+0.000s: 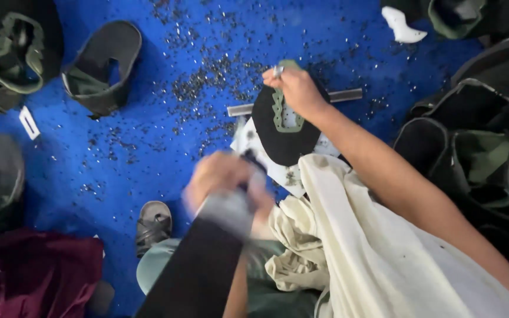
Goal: The person punches holes and attaches metal eyelets to shoe uppers using a manual punch tool.
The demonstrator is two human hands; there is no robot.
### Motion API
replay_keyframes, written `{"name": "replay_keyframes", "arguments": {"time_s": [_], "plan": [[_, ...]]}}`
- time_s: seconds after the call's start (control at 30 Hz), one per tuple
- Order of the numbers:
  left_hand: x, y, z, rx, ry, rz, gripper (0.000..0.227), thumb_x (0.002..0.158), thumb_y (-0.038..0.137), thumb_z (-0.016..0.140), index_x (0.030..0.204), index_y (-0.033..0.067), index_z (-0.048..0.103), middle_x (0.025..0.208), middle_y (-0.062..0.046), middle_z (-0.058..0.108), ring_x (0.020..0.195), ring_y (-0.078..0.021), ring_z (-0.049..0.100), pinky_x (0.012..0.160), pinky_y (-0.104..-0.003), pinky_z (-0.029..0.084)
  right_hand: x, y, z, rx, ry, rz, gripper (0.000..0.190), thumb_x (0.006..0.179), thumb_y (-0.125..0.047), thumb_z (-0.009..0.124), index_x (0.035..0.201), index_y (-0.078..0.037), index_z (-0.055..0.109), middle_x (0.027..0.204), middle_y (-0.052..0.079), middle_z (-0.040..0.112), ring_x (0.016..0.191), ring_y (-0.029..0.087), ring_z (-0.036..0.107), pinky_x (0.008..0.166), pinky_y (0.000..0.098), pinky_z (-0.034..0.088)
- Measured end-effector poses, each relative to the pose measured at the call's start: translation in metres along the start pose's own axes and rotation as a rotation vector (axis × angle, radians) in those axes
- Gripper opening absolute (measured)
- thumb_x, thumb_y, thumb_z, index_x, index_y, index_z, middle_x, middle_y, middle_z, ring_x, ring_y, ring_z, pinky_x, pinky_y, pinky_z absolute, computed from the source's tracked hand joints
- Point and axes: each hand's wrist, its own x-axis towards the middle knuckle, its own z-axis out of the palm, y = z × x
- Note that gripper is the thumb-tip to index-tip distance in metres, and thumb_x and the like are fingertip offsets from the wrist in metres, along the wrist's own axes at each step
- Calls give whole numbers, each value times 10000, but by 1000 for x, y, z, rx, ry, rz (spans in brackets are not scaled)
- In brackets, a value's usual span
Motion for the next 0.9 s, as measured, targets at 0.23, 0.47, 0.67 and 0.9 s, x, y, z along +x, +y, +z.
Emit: {"name": "replay_keyframes", "arguments": {"time_s": [0.23, 0.47, 0.67, 0.9], "plan": [[-111, -29, 53, 18, -141, -919, 673, 638, 298, 789, 1219, 24, 588, 899, -187, 754, 850, -363, 759, 758, -447, 579, -9, 48, -31, 93, 53, 85, 131, 1029, -38, 565, 1021, 23, 680, 1137, 138, 778, 990, 242, 770, 906, 366, 614], [-131, -34, 14, 611, -506, -599, 631, 769, 512, 800, 1147, 32, 643, 1114, -189, 655, 1035, -402, 604, 871, -516, 464, -61, 80, -109, 690, 432, 638, 278, 984, -65, 552, 1181, 49, 712, 892, 38, 650, 724, 111, 567, 662, 252, 439], [-5, -174, 159, 115, -25, -644, 508, 811, 429, 794, 1094, 21, 686, 1007, -190, 703, 955, -386, 685, 829, -497, 516, -53, 75, -81, 312, 287, 827, 281, 907, -21, 562, 1114, -65, 746, 619, -48, 508, 439, 53, 331, 399, 252, 217], [183, -266, 90, -823, 242, -425, 173, 978, 138, 719, 876, 50, 610, 792, -97, 613, 794, -295, 576, 714, -484, 449, -64, 91, -108, 380, 406, 756, 229, 905, 8, 560, 993, -42, 765, 787, 33, 672, 499, 72, 414, 448, 252, 302]]}}
